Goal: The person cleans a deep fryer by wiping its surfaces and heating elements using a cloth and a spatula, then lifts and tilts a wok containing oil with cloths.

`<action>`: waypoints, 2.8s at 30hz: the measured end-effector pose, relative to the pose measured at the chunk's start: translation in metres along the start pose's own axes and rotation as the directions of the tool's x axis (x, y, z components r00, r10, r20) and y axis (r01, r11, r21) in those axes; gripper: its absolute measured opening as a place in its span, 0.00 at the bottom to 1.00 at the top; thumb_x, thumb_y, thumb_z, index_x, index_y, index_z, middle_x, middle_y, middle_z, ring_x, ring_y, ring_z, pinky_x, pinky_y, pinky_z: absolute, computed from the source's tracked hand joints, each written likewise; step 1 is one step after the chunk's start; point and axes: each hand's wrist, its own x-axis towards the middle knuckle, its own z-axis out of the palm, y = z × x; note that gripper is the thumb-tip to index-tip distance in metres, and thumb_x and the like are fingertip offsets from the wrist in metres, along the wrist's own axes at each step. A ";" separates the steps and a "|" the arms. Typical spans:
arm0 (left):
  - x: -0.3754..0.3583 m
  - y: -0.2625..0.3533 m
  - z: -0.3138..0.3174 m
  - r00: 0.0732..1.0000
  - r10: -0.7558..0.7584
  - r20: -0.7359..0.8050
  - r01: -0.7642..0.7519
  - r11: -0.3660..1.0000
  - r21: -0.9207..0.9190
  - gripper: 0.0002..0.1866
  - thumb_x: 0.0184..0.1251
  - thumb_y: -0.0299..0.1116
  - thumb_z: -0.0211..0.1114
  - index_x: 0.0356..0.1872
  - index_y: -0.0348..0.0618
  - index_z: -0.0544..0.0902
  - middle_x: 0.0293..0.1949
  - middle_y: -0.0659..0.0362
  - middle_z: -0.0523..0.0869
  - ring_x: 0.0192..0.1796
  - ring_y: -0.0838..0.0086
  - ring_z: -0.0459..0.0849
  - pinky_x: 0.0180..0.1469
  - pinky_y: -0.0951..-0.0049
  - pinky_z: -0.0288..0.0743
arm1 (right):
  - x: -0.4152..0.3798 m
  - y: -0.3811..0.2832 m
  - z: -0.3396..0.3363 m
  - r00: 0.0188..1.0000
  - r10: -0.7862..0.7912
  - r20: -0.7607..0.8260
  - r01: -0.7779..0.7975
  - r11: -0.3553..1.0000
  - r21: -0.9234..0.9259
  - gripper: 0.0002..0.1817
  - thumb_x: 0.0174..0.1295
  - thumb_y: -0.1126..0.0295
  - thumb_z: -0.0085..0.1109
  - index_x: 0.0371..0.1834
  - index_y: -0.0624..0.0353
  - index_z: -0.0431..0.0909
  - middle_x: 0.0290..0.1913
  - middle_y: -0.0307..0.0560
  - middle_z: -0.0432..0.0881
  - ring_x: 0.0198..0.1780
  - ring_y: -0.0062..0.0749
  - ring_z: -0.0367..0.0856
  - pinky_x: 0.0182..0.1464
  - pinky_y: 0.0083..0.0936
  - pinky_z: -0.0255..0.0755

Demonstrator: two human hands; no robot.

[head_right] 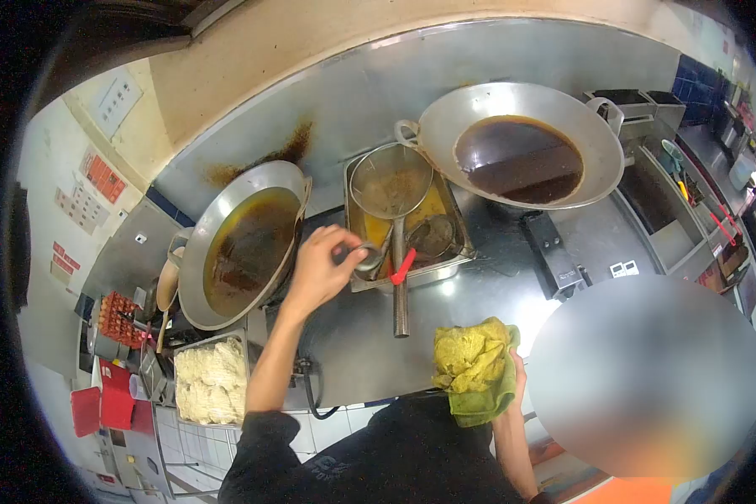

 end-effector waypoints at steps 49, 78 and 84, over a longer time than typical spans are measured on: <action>-0.184 0.008 0.037 0.668 -0.714 -0.209 0.440 0.605 -0.663 0.17 0.77 0.42 0.53 0.37 0.36 0.80 0.23 0.59 0.81 0.27 0.73 0.80 0.32 0.72 0.73 | 0.023 0.099 0.074 0.941 0.335 0.048 -0.294 0.880 -0.372 0.33 0.74 0.46 0.41 0.70 0.61 0.62 0.66 0.53 0.71 0.65 0.43 0.71 0.68 0.39 0.64; 0.008 -0.634 -0.349 0.886 -0.459 0.063 0.463 0.879 -0.116 0.17 0.73 0.40 0.54 0.47 0.35 0.81 0.38 0.55 0.86 0.38 0.71 0.84 0.43 0.68 0.77 | 0.283 0.169 0.219 0.888 -0.452 0.082 0.140 0.095 -0.986 0.31 0.73 0.48 0.43 0.57 0.69 0.74 0.52 0.52 0.81 0.52 0.35 0.79 0.55 0.34 0.72; -0.024 -0.638 -0.362 0.887 -0.424 0.184 0.462 0.808 -0.365 0.17 0.72 0.37 0.55 0.52 0.34 0.79 0.41 0.56 0.86 0.41 0.72 0.84 0.45 0.69 0.77 | 0.235 0.208 0.261 0.914 -0.341 0.219 0.304 0.220 -0.927 0.32 0.74 0.42 0.36 0.56 0.62 0.75 0.49 0.47 0.81 0.50 0.31 0.79 0.52 0.30 0.74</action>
